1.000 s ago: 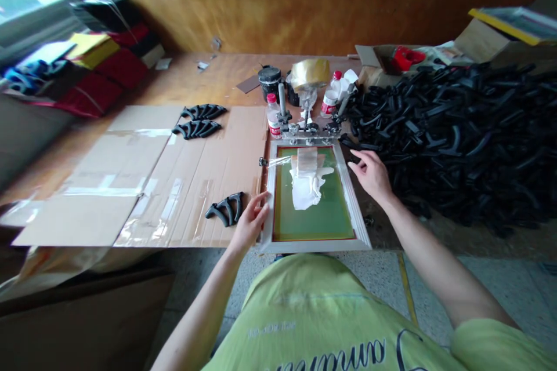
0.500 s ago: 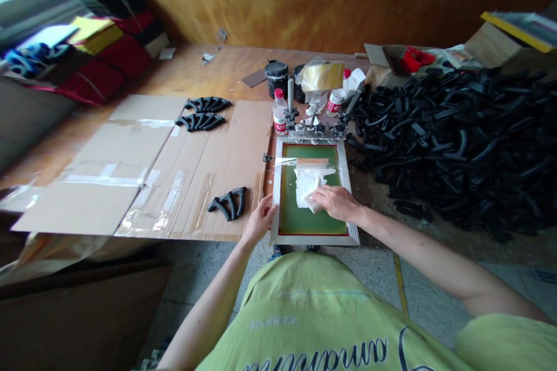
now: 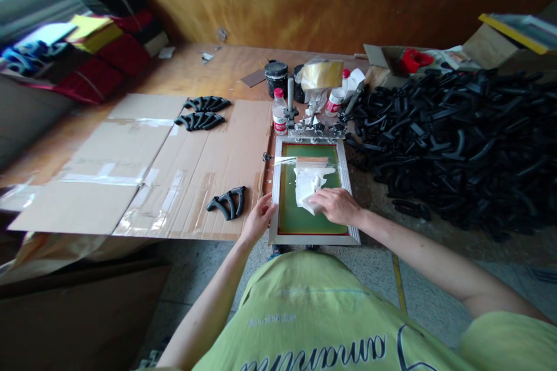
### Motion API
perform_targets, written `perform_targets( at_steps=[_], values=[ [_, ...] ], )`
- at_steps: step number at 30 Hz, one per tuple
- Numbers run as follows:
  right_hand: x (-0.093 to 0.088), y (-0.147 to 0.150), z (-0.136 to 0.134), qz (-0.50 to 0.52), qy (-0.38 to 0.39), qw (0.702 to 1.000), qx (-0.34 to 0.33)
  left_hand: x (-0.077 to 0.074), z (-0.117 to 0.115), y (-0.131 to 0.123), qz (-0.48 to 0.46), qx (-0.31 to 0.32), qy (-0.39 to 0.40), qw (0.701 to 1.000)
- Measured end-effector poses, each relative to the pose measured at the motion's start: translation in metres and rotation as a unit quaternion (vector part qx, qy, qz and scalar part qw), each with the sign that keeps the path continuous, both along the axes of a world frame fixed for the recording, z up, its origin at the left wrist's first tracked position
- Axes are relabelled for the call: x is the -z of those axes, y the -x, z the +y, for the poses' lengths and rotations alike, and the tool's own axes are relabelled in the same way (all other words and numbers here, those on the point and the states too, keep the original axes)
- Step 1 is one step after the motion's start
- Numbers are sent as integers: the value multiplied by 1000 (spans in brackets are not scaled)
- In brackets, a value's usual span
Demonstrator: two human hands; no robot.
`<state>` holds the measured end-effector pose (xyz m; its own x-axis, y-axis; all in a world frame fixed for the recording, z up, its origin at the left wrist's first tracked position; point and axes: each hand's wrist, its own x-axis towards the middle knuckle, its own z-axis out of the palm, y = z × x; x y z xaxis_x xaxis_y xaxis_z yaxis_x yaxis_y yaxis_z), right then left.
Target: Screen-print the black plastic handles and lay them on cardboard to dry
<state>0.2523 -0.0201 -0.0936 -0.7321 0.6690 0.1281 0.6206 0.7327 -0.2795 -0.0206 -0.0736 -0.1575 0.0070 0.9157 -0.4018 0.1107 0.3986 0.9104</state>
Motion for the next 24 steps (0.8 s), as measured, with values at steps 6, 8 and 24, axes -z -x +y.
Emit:
perform_targets(
  at_steps=[6, 8, 24],
  values=[
    [-49, 24, 67, 35, -18, 980, 193, -45, 4, 4, -37, 12, 8, 999],
    [-63, 10, 87, 67, -39, 969, 236, -70, 8, 2, -57, -5, 0, 998],
    [37, -13, 22, -66, 67, 963, 252, -156, 83, -40, -181, -168, -202, 948]
  ],
)
